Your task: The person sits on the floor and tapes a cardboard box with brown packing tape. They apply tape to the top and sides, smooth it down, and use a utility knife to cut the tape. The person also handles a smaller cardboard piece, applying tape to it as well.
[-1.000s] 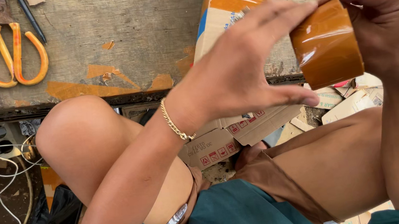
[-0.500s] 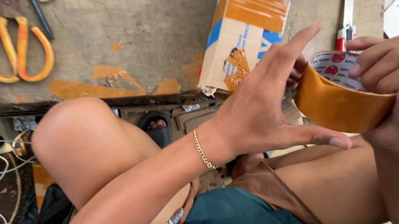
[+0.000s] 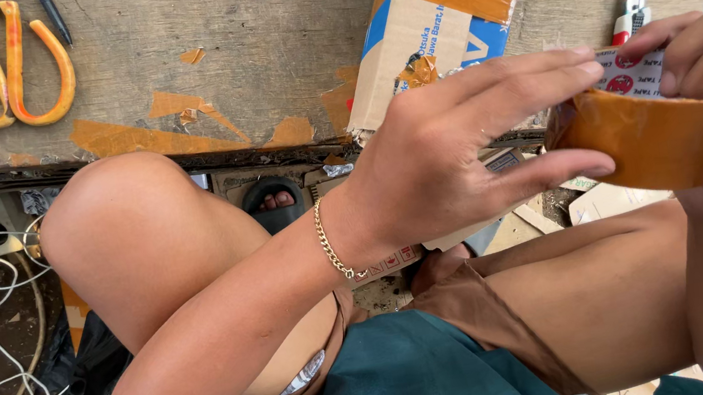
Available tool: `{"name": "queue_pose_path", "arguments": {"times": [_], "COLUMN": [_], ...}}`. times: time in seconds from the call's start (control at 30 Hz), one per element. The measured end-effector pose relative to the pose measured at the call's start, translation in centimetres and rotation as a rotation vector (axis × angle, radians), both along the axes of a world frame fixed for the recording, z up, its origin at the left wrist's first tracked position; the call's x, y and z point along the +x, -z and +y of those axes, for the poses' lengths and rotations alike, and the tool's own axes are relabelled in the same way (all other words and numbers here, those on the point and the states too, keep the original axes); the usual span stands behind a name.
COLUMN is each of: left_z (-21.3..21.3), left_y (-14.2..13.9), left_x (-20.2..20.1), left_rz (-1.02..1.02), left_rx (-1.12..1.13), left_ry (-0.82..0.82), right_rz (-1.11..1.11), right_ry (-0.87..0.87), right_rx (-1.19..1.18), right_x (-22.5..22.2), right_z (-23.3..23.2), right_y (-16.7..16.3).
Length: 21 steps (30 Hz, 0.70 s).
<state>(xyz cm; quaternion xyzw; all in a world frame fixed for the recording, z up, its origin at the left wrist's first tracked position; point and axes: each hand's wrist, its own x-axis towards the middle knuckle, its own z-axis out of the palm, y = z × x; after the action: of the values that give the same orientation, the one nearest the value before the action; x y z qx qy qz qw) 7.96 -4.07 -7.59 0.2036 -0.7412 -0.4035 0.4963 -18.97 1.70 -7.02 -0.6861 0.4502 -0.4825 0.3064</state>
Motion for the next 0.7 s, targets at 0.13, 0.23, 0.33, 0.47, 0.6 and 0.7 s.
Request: {"name": "queue_pose_path", "arguments": {"times": [0.13, 0.23, 0.33, 0.47, 0.6, 0.7], "left_z": [-0.6, -1.5, -2.3, -2.5, -2.8, -3.3], "left_y": [0.0, -0.4, -0.8, -1.4, -1.7, -1.3], "left_x": [0.2, 0.5, 1.2, 1.3, 1.2, 1.2], "left_rz": [0.012, -0.011, -0.004, -0.045, -0.166, -0.205], "left_rx": [0.04, 0.075, 0.074, 0.108, 0.018, -0.073], "left_ry": [0.017, 0.107, 0.207, 0.275, 0.292, 0.334], "right_rz": [0.025, 0.013, -0.026, -0.126, -0.245, -0.126], "right_ry": [0.016, 0.028, 0.003, -0.06, -0.053, 0.016], "right_rx": [0.033, 0.084, 0.153, 0.29, 0.502, 0.57], "right_x": [-0.1, 0.2, 0.4, 0.3, 0.0, 0.2], "right_z": [0.2, 0.1, -0.3, -0.8, -1.0, -0.9], "right_y": [-0.4, -1.1, -1.8, -2.5, -3.1, -3.8]}}
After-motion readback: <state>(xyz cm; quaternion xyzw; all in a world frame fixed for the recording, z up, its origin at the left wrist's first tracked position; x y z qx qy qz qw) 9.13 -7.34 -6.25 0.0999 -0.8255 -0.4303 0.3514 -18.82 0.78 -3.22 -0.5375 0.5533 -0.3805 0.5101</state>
